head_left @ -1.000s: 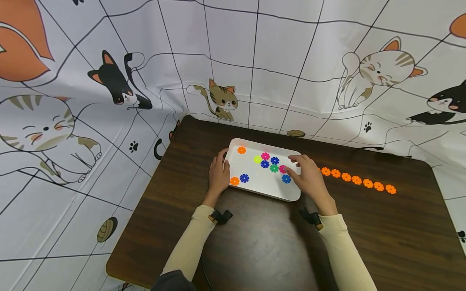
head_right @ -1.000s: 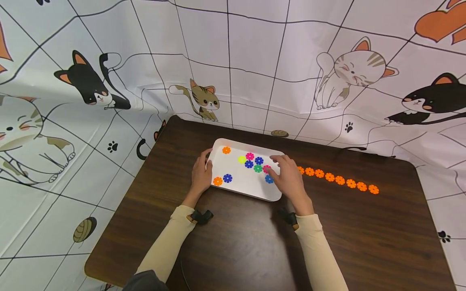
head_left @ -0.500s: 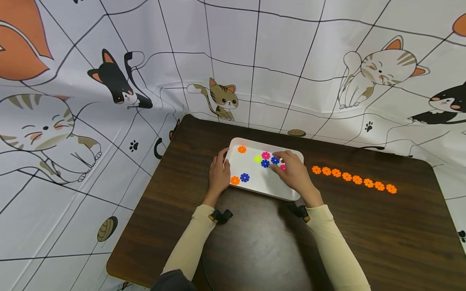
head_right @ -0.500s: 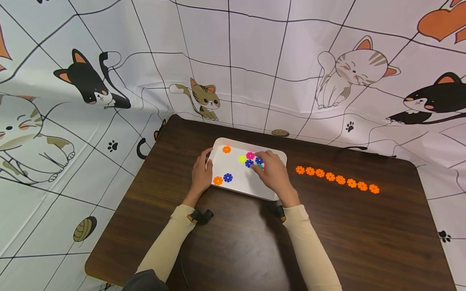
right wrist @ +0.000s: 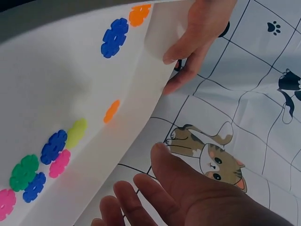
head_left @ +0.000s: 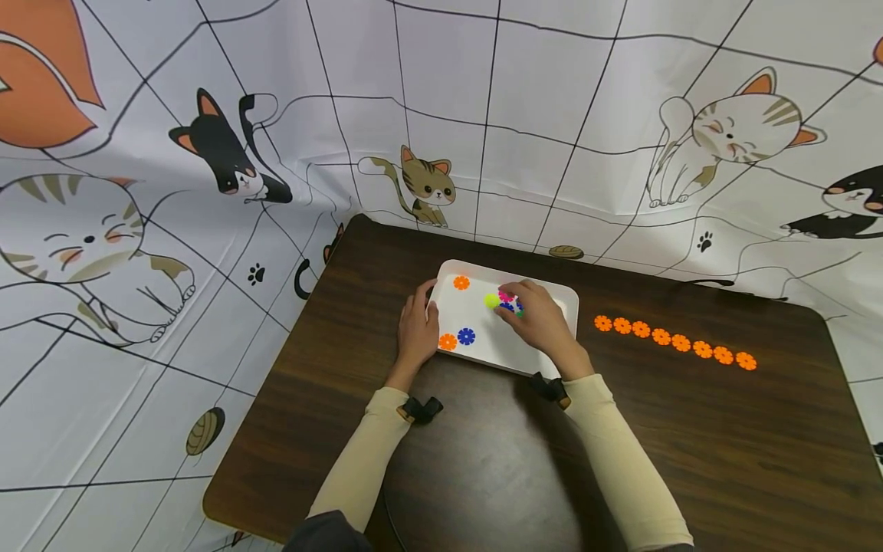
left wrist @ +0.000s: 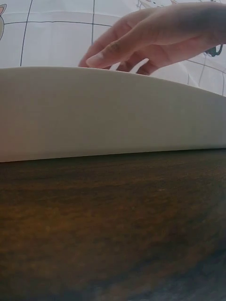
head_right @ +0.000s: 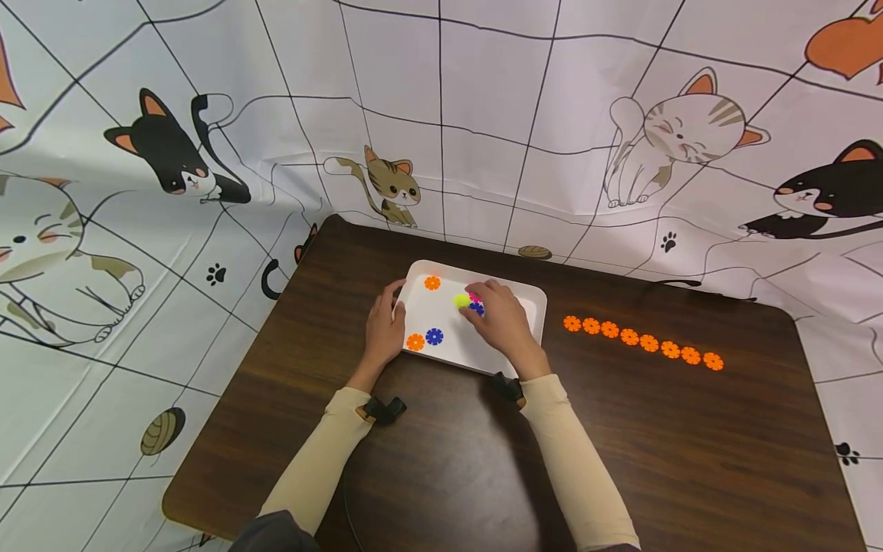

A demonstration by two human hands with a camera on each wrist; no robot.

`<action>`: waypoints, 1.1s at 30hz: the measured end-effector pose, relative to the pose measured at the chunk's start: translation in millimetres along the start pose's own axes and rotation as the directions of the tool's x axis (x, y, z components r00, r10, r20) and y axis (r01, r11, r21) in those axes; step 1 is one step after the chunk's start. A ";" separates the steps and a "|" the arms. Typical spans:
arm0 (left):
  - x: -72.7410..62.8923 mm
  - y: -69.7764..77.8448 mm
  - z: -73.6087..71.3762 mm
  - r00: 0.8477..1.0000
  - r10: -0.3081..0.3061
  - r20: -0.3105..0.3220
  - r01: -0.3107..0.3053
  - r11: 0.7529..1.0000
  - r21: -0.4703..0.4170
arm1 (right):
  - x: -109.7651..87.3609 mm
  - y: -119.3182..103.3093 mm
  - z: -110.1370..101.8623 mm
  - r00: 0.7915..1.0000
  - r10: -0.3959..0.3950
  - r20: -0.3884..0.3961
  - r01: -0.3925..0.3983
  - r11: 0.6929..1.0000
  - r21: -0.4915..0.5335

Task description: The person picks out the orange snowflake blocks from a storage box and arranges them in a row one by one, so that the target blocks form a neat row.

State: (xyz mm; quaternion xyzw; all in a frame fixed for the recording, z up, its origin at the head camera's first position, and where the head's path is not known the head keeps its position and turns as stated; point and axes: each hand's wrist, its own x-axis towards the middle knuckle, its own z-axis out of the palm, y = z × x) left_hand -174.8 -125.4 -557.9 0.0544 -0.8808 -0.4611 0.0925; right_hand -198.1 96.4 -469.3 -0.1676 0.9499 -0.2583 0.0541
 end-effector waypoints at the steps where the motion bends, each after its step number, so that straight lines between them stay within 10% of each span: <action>1: 0.1 0.2 -0.1 1.000 0.001 0.000 -0.001 1.000 -0.002 | 2.3 -0.8 0.8 1.000 0.000 0.005 0.000 1.000 -0.003; 33: 2.9 -0.3 0.5 1.000 -0.014 0.006 0.014 1.000 0.020 | 74.0 -28.1 30.3 0.981 -0.010 0.194 0.033 0.993 -0.115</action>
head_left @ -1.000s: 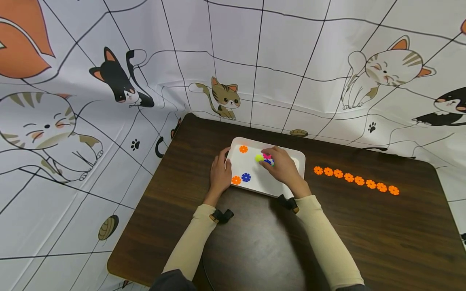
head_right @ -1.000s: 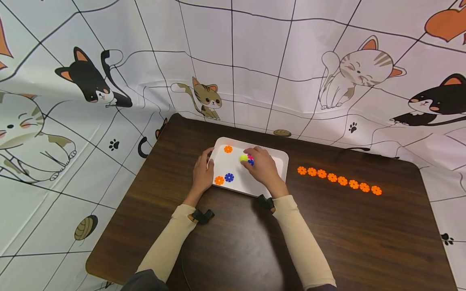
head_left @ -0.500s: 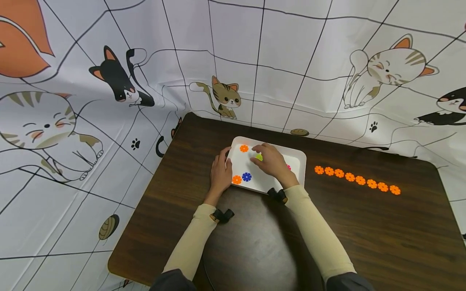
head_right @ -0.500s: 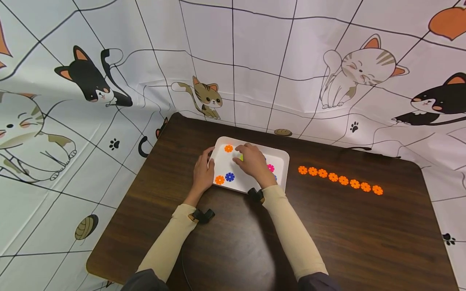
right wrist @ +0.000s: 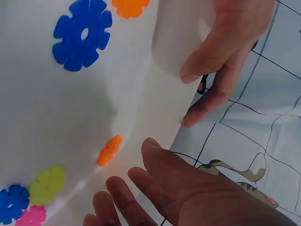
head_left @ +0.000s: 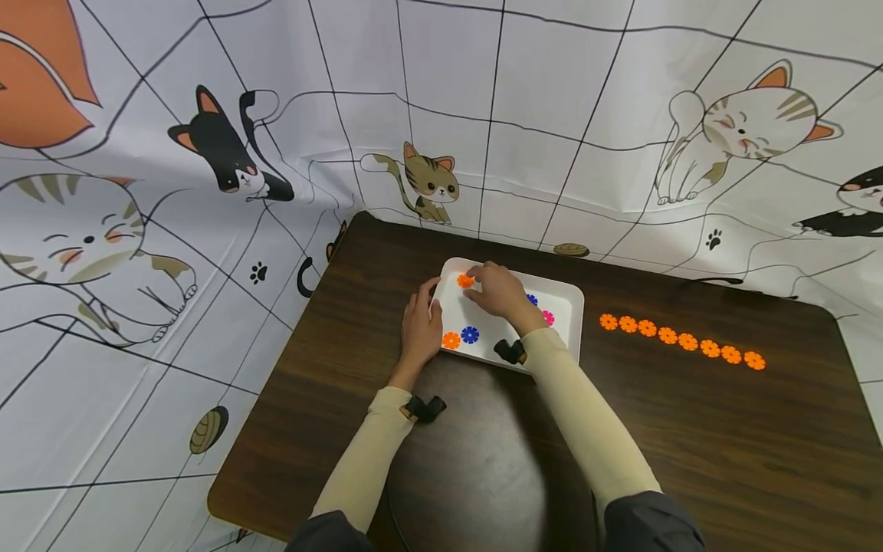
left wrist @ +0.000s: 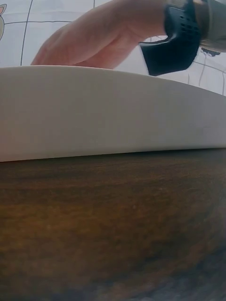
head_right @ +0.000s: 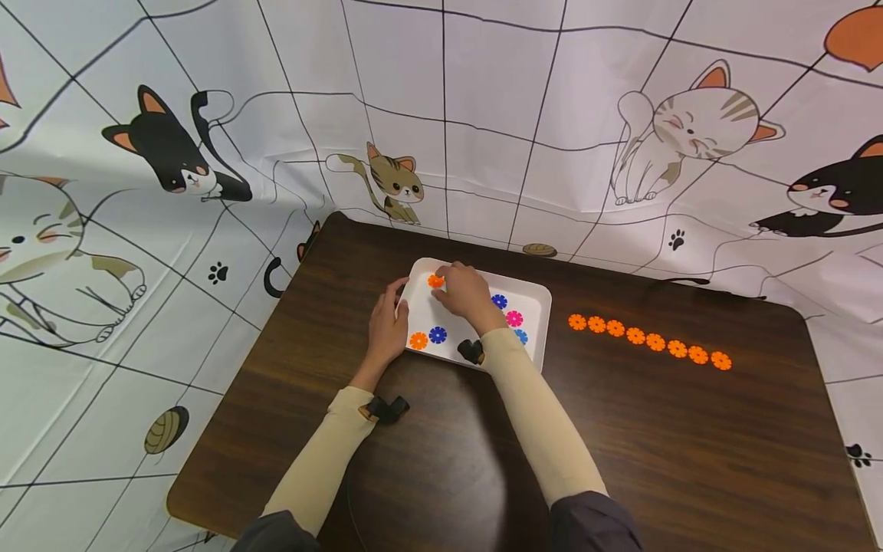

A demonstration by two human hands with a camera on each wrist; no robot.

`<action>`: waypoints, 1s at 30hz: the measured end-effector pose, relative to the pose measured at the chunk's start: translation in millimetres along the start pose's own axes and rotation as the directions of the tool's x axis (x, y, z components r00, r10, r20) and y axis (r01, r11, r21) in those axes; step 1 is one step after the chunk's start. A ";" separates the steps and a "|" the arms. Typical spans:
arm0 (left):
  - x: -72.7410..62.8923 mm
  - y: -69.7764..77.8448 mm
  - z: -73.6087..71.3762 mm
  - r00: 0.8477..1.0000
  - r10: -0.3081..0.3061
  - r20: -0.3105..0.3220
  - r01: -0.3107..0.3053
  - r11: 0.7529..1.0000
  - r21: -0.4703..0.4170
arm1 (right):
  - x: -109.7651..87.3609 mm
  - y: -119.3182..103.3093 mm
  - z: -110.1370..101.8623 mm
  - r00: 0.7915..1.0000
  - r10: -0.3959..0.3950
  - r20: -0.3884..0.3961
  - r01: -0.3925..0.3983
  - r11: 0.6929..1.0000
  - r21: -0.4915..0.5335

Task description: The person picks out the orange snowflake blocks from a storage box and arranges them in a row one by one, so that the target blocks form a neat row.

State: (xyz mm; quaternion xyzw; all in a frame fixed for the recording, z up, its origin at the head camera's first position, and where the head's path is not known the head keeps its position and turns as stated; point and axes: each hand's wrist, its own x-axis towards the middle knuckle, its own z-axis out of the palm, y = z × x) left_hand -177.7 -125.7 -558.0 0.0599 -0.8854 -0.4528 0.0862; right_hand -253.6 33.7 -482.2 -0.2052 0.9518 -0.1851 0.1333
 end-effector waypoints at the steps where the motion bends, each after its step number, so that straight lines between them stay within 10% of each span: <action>1: 0.0 0.3 -0.1 1.000 -0.001 0.000 0.001 1.000 -0.002 | 2.1 -0.9 -0.3 1.000 0.000 0.005 0.000 1.000 -0.007; 30: 2.5 -5.4 1.7 1.000 0.013 -0.005 -0.013 1.000 0.011 | 25.0 -9.6 23.1 0.995 0.071 -0.073 -0.084 0.978 -0.190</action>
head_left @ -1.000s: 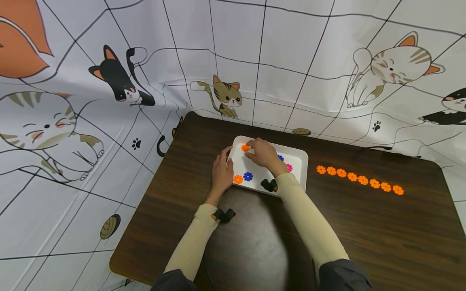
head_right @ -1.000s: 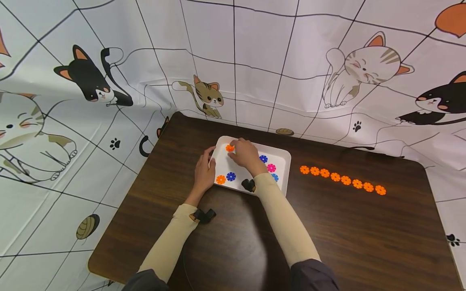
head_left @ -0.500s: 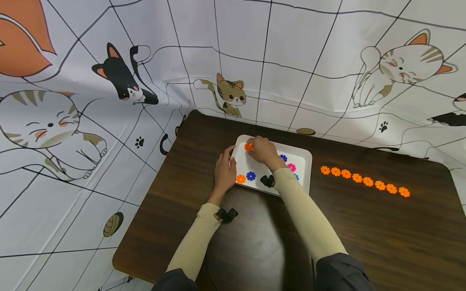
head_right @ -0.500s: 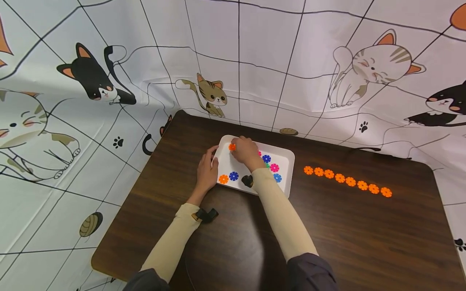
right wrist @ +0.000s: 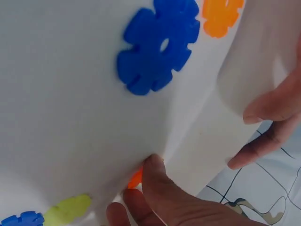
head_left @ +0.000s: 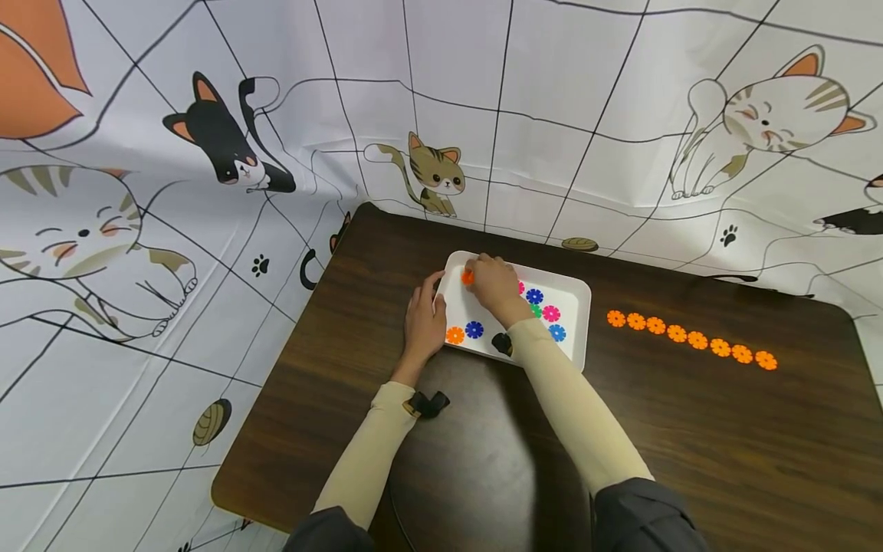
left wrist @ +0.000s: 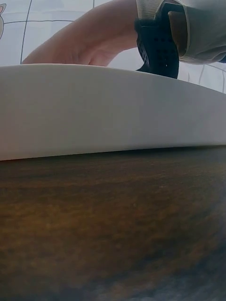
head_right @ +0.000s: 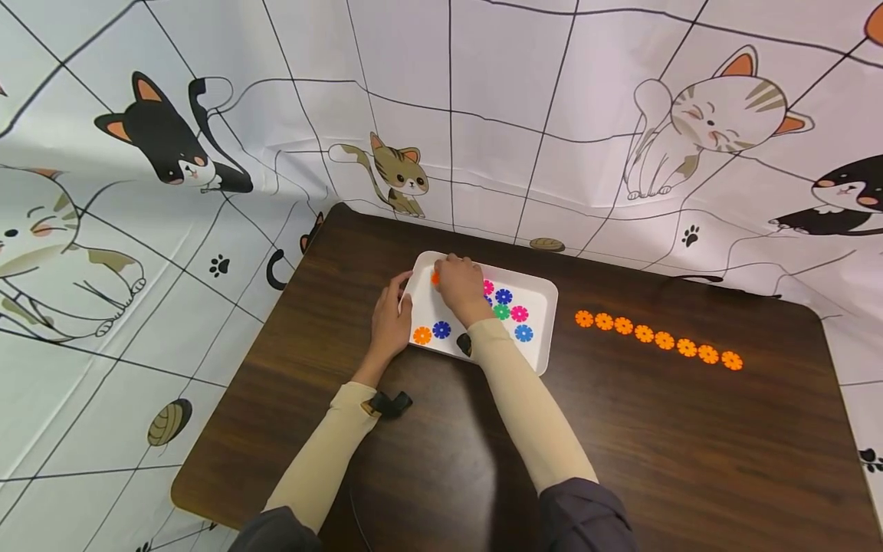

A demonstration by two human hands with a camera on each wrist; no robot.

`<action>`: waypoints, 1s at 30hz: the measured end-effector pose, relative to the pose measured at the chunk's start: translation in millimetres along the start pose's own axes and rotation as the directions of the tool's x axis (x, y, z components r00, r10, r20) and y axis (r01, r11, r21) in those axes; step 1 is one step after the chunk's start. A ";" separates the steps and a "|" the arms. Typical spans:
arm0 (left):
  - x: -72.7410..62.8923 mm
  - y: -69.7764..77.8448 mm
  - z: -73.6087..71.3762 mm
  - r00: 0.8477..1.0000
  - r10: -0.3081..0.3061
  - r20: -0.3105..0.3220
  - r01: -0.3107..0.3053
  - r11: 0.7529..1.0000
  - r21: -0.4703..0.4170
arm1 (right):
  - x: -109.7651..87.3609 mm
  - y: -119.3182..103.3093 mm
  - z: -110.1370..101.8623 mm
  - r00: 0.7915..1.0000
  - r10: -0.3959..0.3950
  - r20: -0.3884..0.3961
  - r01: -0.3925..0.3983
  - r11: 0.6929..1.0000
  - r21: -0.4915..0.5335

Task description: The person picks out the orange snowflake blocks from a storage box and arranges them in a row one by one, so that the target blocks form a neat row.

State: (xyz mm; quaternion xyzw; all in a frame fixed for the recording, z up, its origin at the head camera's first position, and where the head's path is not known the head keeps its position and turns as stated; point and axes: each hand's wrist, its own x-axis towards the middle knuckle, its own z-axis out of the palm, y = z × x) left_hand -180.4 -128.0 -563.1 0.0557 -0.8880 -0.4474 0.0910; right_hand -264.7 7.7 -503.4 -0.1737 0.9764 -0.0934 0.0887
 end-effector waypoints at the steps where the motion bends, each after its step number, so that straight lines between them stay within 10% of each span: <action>1: 0.2 -0.3 0.0 1.000 0.001 0.001 -0.001 1.000 0.001 | -0.1 -0.1 0.6 1.000 -0.004 -0.002 0.004 1.000 -0.006; 16: -0.3 4.0 -0.6 1.000 -0.009 -0.006 0.009 1.000 -0.005 | -7.4 4.5 4.7 0.994 -0.070 0.088 0.075 0.996 -0.052; 30: -0.7 5.0 -2.1 1.000 -0.025 -0.010 0.025 1.000 -0.005 | -29.9 12.7 -10.7 0.992 -0.123 0.008 0.123 0.992 0.005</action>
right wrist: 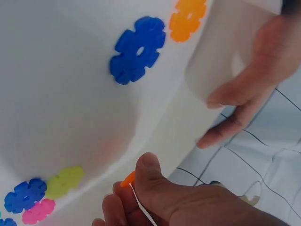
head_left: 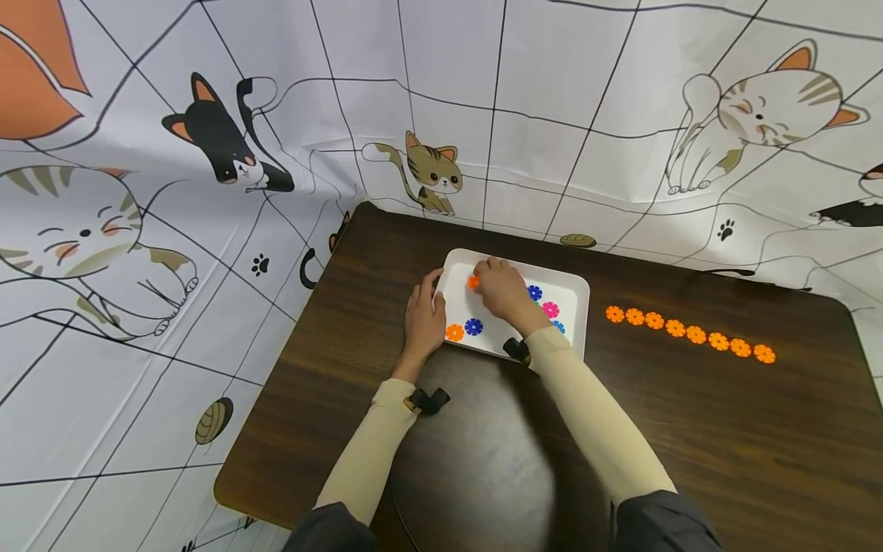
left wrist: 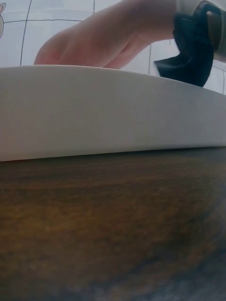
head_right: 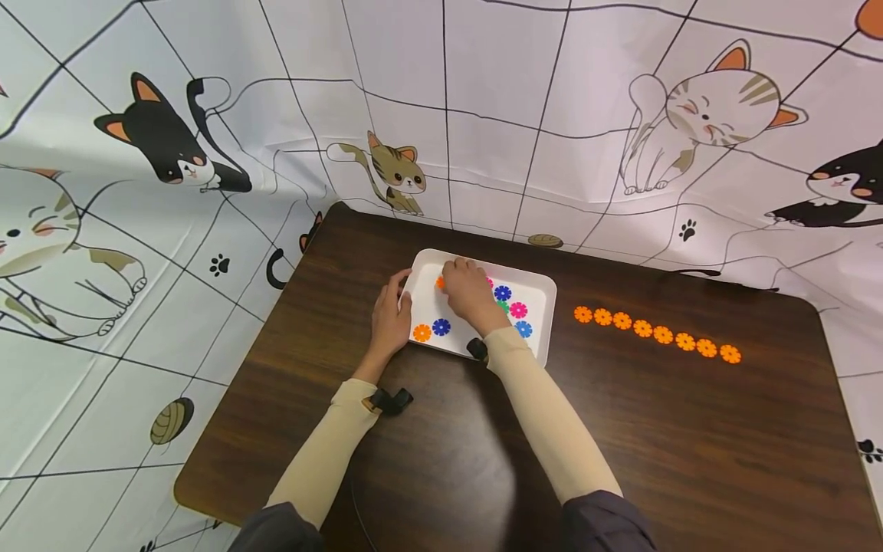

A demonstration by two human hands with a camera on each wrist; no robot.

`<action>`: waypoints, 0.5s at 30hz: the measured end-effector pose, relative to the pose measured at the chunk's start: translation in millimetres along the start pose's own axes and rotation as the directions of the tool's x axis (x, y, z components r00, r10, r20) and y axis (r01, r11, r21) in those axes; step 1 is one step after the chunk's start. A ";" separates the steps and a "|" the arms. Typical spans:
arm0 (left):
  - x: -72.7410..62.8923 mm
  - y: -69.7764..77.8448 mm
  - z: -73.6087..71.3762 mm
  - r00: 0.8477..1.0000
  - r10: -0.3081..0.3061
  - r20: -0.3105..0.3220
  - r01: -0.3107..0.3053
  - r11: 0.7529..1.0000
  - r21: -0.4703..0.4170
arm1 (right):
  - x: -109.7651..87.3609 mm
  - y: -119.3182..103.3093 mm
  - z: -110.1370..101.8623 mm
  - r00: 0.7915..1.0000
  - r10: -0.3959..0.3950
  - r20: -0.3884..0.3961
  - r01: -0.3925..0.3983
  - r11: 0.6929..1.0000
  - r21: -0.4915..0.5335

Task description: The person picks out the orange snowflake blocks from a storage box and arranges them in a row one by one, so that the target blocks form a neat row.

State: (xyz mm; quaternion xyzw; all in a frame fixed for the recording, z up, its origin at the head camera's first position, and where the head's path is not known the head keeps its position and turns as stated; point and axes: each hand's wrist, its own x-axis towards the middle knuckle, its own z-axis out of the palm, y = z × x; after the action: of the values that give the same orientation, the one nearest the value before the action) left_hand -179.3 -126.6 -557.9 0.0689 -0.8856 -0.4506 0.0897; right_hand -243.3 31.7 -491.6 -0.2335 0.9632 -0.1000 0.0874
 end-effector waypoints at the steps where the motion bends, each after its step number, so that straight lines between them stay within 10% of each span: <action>1: 0.0 -0.2 0.0 1.000 -0.001 0.001 0.001 1.000 0.000 | -2.3 0.2 -1.5 1.000 -0.004 -0.011 0.004 1.000 -0.001; 15: 0.4 0.1 0.8 1.000 -0.016 0.011 0.016 1.000 -0.015 | -46.7 15.3 -15.7 0.995 0.038 -0.090 -0.026 0.990 0.135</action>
State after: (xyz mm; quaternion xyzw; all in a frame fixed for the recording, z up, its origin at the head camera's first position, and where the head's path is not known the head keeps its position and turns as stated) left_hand -179.8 -126.0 -558.2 0.0729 -0.8821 -0.4581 0.0815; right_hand -212.4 69.2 -474.4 -0.2068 0.9610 -0.1736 0.0601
